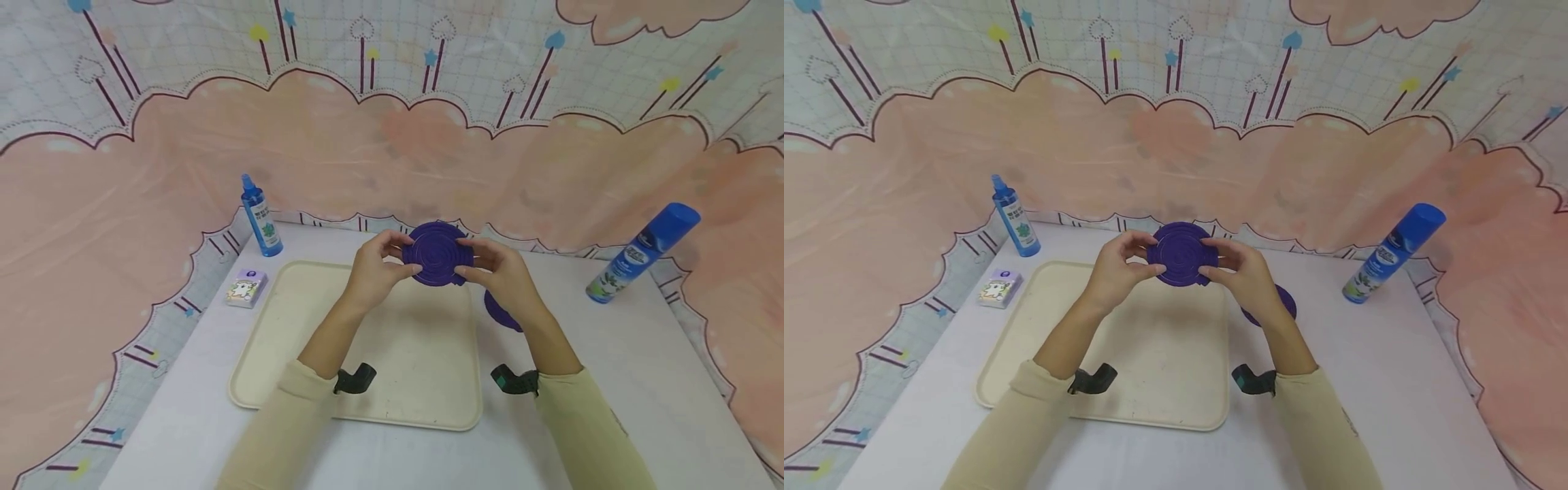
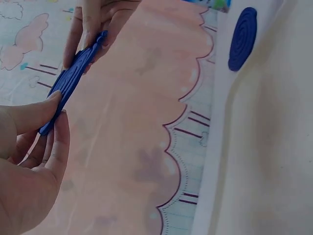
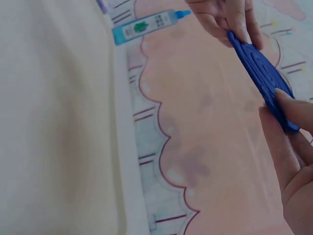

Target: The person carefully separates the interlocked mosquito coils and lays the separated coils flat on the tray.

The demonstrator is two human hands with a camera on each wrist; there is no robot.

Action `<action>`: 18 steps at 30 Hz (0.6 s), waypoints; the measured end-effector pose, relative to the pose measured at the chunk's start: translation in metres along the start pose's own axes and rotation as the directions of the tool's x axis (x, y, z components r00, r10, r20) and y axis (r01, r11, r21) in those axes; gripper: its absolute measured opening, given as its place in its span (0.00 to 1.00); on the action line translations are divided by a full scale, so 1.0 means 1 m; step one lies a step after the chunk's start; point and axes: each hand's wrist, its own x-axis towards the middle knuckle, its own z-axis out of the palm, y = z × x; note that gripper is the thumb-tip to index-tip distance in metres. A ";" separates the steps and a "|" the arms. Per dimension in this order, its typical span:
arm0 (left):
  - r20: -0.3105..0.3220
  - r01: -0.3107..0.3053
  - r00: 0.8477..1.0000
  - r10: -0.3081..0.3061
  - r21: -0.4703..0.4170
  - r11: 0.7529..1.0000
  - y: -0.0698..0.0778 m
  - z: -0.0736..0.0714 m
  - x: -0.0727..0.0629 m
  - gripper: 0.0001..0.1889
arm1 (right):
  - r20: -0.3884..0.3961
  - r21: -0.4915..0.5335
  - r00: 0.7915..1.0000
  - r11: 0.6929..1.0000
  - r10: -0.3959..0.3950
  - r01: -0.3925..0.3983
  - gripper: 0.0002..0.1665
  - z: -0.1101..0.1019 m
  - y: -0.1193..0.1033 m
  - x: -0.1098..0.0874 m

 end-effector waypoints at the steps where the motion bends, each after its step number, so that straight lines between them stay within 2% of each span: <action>1: -0.007 -0.011 1.000 0.011 -0.007 1.000 0.003 -0.003 0.001 0.22 | 0.003 0.018 1.000 1.000 -0.006 0.006 0.31 0.001 -0.003 0.003; 7: -0.058 -0.071 0.996 0.070 -0.030 0.997 0.016 -0.017 0.007 0.23 | 0.000 0.109 0.999 0.993 -0.047 0.047 0.33 0.004 -0.018 0.017; 11: -0.103 -0.093 0.991 0.088 -0.045 0.995 0.019 -0.027 0.013 0.22 | -0.016 0.175 0.998 0.982 -0.065 0.067 0.33 0.009 -0.024 0.026; 15: -0.132 -0.072 0.989 0.066 -0.036 0.997 0.015 -0.033 0.018 0.22 | -0.018 0.229 0.996 0.970 -0.082 0.084 0.33 0.017 -0.023 0.035; 18: -0.131 -0.029 0.991 0.026 -0.027 0.999 0.005 -0.035 0.021 0.23 | -0.023 0.233 0.997 0.970 -0.068 0.072 0.32 0.024 -0.017 0.039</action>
